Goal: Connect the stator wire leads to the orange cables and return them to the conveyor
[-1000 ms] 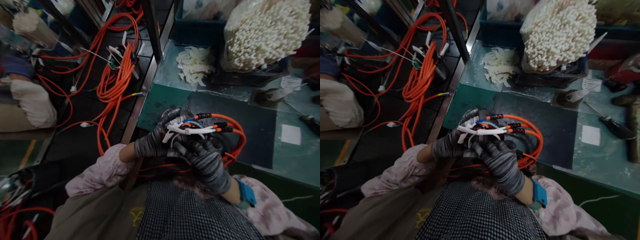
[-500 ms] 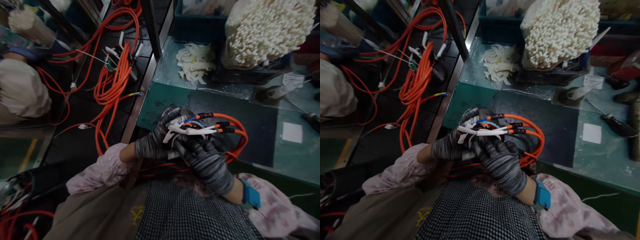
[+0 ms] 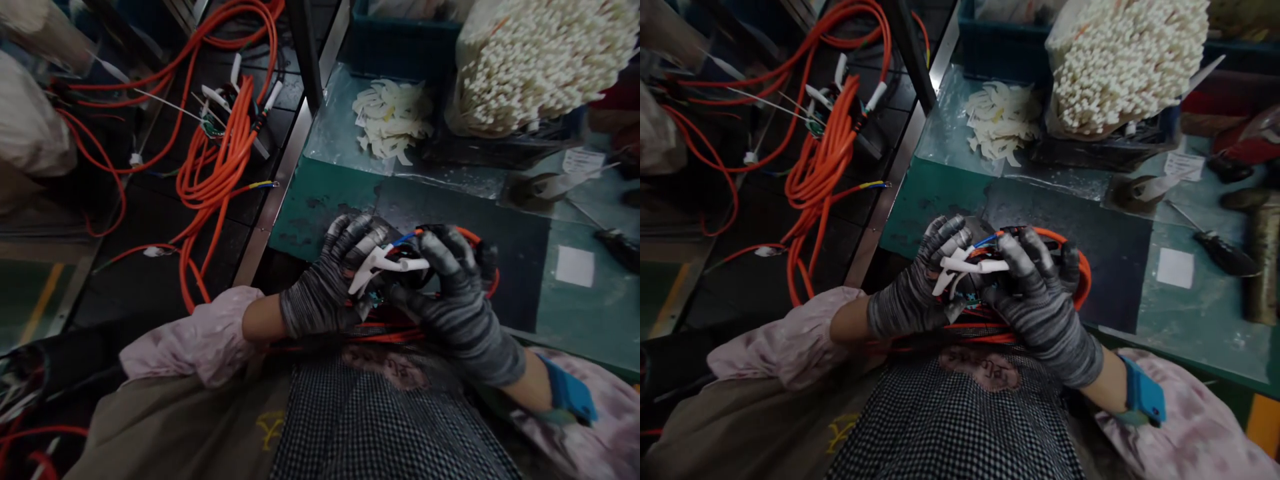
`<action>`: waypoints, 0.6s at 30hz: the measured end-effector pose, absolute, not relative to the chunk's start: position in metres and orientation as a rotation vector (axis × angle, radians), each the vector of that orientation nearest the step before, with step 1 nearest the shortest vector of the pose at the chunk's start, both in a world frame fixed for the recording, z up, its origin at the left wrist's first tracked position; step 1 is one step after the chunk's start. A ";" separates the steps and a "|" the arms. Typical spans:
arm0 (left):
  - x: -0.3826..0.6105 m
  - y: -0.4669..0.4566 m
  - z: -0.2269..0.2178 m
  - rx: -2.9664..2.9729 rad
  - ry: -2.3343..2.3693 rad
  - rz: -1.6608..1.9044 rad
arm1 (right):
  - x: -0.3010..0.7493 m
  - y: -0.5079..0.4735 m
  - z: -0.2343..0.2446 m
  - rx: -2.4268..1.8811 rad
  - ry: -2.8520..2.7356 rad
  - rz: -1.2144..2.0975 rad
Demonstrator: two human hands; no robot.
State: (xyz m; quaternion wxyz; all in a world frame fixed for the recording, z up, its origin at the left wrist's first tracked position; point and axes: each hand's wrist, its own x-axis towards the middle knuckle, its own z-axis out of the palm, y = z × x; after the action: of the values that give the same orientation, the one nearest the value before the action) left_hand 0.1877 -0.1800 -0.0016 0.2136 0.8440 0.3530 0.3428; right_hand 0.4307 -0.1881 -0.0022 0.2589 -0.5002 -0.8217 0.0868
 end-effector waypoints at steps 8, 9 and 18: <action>0.189 -0.179 0.006 2.385 0.945 0.765 | 0.434 -0.163 -0.010 -1.229 -2.242 0.444; 0.189 -0.178 0.005 2.397 0.936 0.761 | 0.436 -0.162 -0.010 -1.197 -2.244 0.475; 0.195 -0.187 -0.013 2.154 0.978 1.125 | 0.429 -0.180 -0.004 -1.232 -2.223 0.231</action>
State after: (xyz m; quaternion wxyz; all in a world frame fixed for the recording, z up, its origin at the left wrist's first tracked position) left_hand 0.1946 -0.1873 -0.0127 0.2579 0.7946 0.3606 0.4149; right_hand 0.4287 -0.1802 -0.0041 0.2903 -0.4620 -0.8335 0.0867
